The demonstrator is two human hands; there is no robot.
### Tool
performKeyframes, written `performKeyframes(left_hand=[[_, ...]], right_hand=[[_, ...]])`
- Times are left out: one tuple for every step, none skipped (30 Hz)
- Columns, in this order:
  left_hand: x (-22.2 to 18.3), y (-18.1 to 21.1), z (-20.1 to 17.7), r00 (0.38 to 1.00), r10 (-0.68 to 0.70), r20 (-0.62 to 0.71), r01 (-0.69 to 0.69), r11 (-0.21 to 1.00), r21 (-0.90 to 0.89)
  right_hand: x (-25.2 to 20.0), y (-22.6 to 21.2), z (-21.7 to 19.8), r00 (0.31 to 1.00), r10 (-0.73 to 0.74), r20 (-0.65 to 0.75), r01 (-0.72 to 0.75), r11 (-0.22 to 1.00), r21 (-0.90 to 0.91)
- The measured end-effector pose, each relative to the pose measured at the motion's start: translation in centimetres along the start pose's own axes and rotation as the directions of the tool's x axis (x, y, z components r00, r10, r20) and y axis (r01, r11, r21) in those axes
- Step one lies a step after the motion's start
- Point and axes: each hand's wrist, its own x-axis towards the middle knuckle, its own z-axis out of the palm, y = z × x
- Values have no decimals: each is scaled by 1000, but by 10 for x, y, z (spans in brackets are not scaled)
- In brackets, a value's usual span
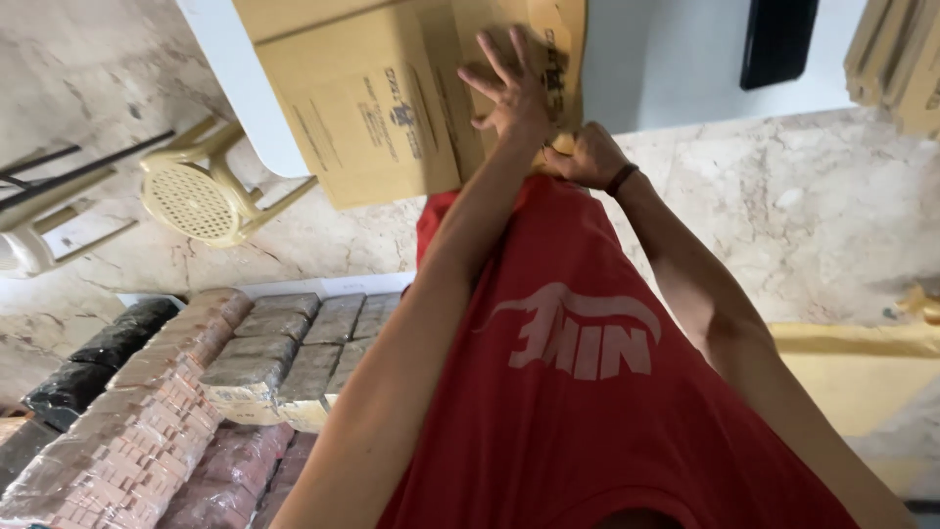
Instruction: The person folds precut cardboard sheets into box structures by hand on a table, including pressing down on the folds and fitting tabs into slots.
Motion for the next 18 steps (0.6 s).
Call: performKeyframes(left_hand=[[8,-2,0,1000,-5,-13,5,1000,3],[7,-1,8,997,-13,-76,18,998,61],[6,1,18,990,-18,-138,34,992,118],[5,2,12,991,-18,-134,34,993,116],[4,2,7,993,-30,-111,42,993,107],[0,1,4,996,-42,-83,50,994,98],[-3,-1,1,996,-42,-75,49,994,96],[-2,-3,-6,1000,-16,6,15,997,74],[-1,-4,-12,996,13,87,-17,999,49],[4,-2,3,995,9,98,-14,999,51],[8,0,18,999,-22,-29,25,992,121],[16,3,31,985,-40,-168,71,981,183],[10,2,26,985,-38,-168,70,980,185],[7,3,20,990,-44,-133,68,981,182],[4,3,13,994,-50,-98,67,982,178],[5,4,13,994,-50,-95,66,981,181],[7,3,14,997,-45,-56,52,988,148],[10,3,12,999,-36,-25,38,993,111]], right_hand=[[10,-12,-11,1000,-13,-6,13,1000,2],[6,-22,-19,987,149,55,-155,982,105],[3,-30,-28,945,299,133,-321,927,196],[7,-22,-26,944,302,135,-324,926,194],[12,-13,-23,877,464,125,-467,884,-4],[13,-5,-18,788,611,82,-588,785,-198],[14,-6,-17,784,615,86,-591,781,-202],[19,-6,-18,729,678,99,-627,718,-303],[24,-7,-19,669,736,101,-650,646,-401],[31,-12,-21,664,740,110,-651,644,-403],[38,-16,-22,642,752,149,-637,631,-442],[49,-20,-26,624,761,177,-622,621,-476],[46,-17,-22,623,762,177,-624,621,-475],[47,-13,-20,684,703,194,-559,676,-480],[48,-9,-18,739,640,211,-490,725,-484],[40,15,-8,737,642,213,-492,725,-482],[33,38,3,842,475,257,-399,868,-296],[28,62,12,924,288,252,-271,957,-98]])
